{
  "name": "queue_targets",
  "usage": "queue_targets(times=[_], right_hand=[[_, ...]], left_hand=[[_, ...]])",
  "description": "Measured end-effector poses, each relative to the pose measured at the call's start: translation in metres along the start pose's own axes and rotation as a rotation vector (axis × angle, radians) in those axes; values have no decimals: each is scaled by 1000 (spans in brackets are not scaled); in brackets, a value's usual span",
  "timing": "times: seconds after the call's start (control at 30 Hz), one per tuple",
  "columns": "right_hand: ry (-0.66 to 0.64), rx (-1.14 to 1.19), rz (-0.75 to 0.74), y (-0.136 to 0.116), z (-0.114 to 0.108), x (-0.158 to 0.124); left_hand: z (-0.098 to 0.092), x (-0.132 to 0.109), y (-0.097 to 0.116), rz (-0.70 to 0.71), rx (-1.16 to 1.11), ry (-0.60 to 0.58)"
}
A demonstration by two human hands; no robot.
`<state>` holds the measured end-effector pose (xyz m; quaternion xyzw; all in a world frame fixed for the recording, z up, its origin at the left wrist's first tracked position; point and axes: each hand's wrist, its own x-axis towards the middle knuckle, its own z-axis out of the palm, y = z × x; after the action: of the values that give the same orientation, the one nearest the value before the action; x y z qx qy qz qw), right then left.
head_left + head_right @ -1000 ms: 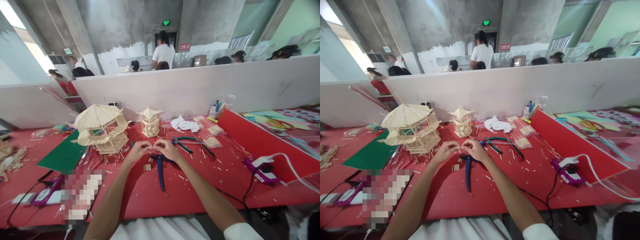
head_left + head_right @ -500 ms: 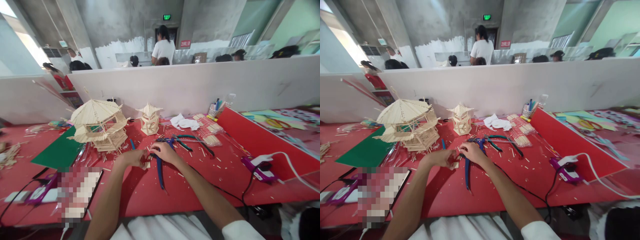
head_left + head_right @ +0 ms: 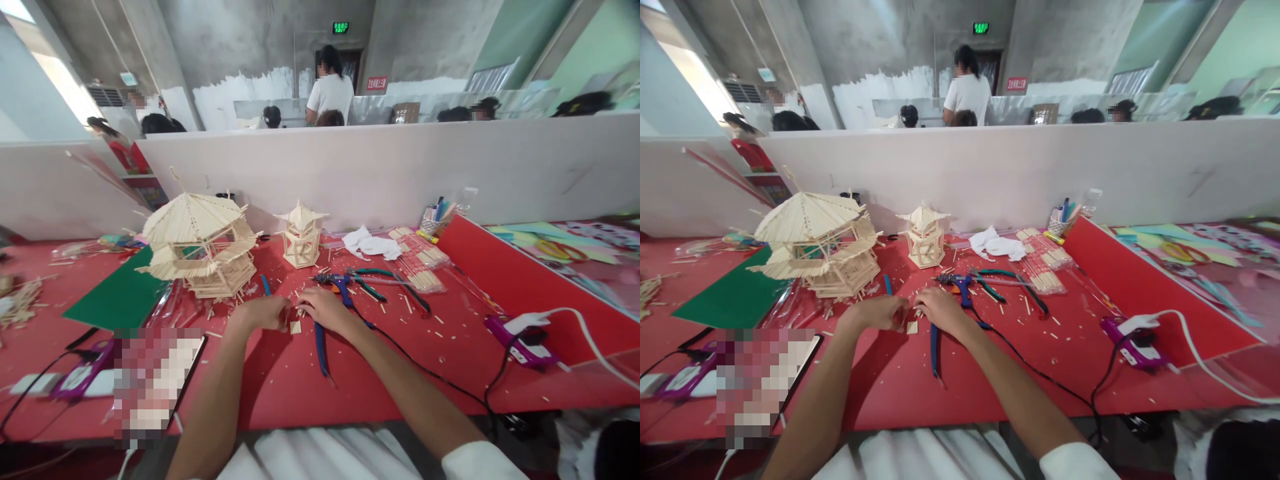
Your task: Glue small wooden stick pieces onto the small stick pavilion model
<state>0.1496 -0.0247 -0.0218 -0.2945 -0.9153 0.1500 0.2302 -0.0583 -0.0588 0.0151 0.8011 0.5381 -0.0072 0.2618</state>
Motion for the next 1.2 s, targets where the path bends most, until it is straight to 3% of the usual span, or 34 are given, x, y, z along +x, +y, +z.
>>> queue_targets(times=[0.33,0.73,0.97,1.2], right_hand=[[-29,-53,10,-9,15,7],[-74,-85,-33,-10,18,8],[-59,-88,-29,-7,15,6],[-20,-116,35,2,0,2]], left_hand=[[-6,0,-4,10,135,234],[-11,1,4,-26,176,163],[-7,3,-2,-67,-73,-84],[0,4,-6,-100,-162,-133]])
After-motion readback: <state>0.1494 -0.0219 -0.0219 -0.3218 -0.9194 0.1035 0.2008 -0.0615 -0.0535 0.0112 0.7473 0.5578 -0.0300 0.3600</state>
